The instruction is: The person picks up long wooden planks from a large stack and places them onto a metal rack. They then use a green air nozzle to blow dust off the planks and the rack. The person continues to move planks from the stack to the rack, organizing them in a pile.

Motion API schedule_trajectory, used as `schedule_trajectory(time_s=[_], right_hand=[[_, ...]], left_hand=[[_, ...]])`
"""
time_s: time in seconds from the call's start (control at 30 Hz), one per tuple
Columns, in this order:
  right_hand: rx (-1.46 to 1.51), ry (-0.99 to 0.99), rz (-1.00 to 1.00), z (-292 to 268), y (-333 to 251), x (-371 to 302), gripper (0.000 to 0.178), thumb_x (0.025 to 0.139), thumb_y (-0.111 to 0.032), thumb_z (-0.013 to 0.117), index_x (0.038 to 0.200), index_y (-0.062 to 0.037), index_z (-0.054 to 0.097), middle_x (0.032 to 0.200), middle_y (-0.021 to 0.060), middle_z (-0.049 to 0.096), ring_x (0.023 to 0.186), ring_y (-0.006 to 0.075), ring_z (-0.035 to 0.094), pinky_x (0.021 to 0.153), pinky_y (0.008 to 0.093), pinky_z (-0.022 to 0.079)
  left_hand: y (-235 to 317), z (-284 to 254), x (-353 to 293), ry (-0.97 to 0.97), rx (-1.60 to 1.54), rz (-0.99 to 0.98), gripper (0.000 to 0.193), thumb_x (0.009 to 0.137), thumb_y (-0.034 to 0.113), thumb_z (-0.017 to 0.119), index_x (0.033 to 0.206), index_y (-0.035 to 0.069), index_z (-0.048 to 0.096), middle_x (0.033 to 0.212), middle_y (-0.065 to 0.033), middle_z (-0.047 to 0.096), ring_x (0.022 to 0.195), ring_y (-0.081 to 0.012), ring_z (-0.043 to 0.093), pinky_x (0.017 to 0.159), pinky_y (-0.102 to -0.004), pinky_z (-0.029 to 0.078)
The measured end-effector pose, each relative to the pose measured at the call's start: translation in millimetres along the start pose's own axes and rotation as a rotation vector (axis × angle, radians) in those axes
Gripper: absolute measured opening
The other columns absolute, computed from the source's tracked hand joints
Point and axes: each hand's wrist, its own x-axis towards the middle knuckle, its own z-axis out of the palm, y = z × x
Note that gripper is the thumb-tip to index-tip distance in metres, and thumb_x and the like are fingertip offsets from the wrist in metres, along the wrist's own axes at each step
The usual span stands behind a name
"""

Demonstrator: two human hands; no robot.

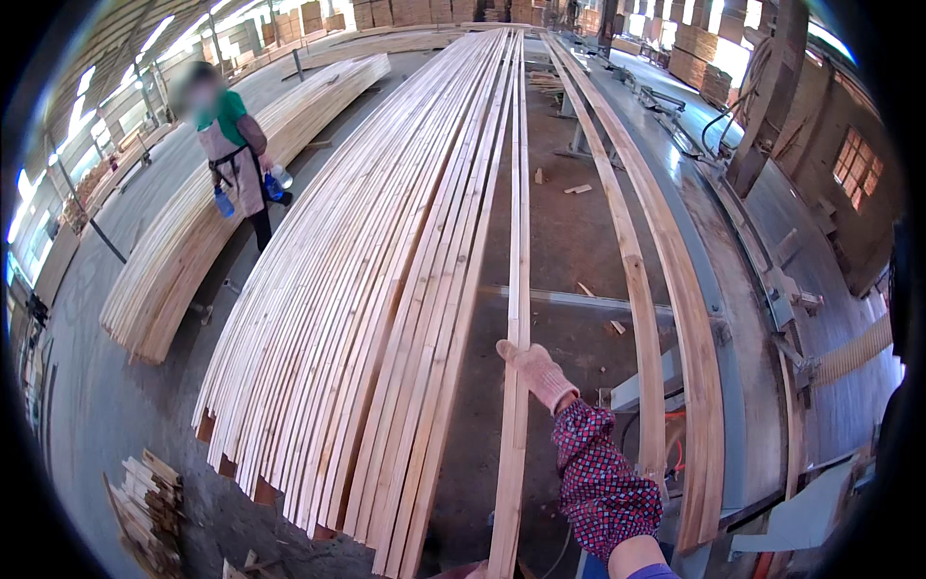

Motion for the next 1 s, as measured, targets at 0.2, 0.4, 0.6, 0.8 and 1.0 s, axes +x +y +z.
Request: schedule_trajectory(time_s=[0.2,0.4,0.6,0.8,1.0], right_hand=[[-0.042,0.146,-0.052,28.5,7.8,-17.3,0.09,0.077,-0.072,0.053,0.114,0.0097,0.056,0.11,0.0289,0.06,0.112,0.0393,0.055,0.096,0.0408,0.041],[0.026,0.065,-0.077,55.2,4.5,5.5,0.085,0.083,-0.068,0.047,0.114,0.0104,0.054,0.11,0.0321,0.059,0.113,0.0438,0.053,0.095,0.0428,0.042],[0.218,0.05,-0.207,53.5,4.7,49.0,0.084,0.083,-0.067,0.052,0.109,0.0121,0.06,0.102,0.0189,0.064,0.1,0.0241,0.057,0.089,0.0365,0.043],[0.264,0.1,-0.1,70.4,-5.1,49.9,0.089,0.08,-0.069,0.054,0.116,0.0124,0.056,0.111,0.0223,0.061,0.105,0.0266,0.057,0.089,0.0358,0.043],[0.358,0.103,-0.083,73.0,-10.5,46.0,0.089,0.081,-0.068,0.054,0.117,0.0127,0.055,0.112,0.0221,0.061,0.104,0.0267,0.057,0.086,0.0366,0.045]], left_hand=[[4.4,1.9,12.4,-0.054,0.022,0.037,0.048,0.075,0.023,0.066,0.12,0.011,0.055,0.102,-0.0165,0.064,0.09,-0.0352,0.062,0.079,-0.0432,0.049],[-8.1,11.5,21.3,-0.097,0.042,0.114,0.046,0.077,0.023,0.064,0.121,0.012,0.055,0.103,-0.017,0.063,0.091,-0.0364,0.061,0.079,-0.0441,0.048],[-54.8,40.8,12.7,-0.169,0.419,0.617,0.045,0.078,0.022,0.062,0.122,0.013,0.054,0.103,-0.0176,0.063,0.091,-0.0375,0.061,0.08,-0.0449,0.048],[-44.5,58.6,-12.9,0.077,-0.01,0.137,0.049,0.076,0.021,0.065,0.123,0.013,0.054,0.106,-0.0203,0.062,0.097,-0.04,0.059,0.086,-0.0465,0.048],[-61.5,61.2,-9.5,0.114,0.04,0.329,0.043,0.085,0.024,0.058,0.125,0.012,0.052,0.114,-0.0183,0.058,0.105,-0.0334,0.056,0.09,-0.0393,0.047]])
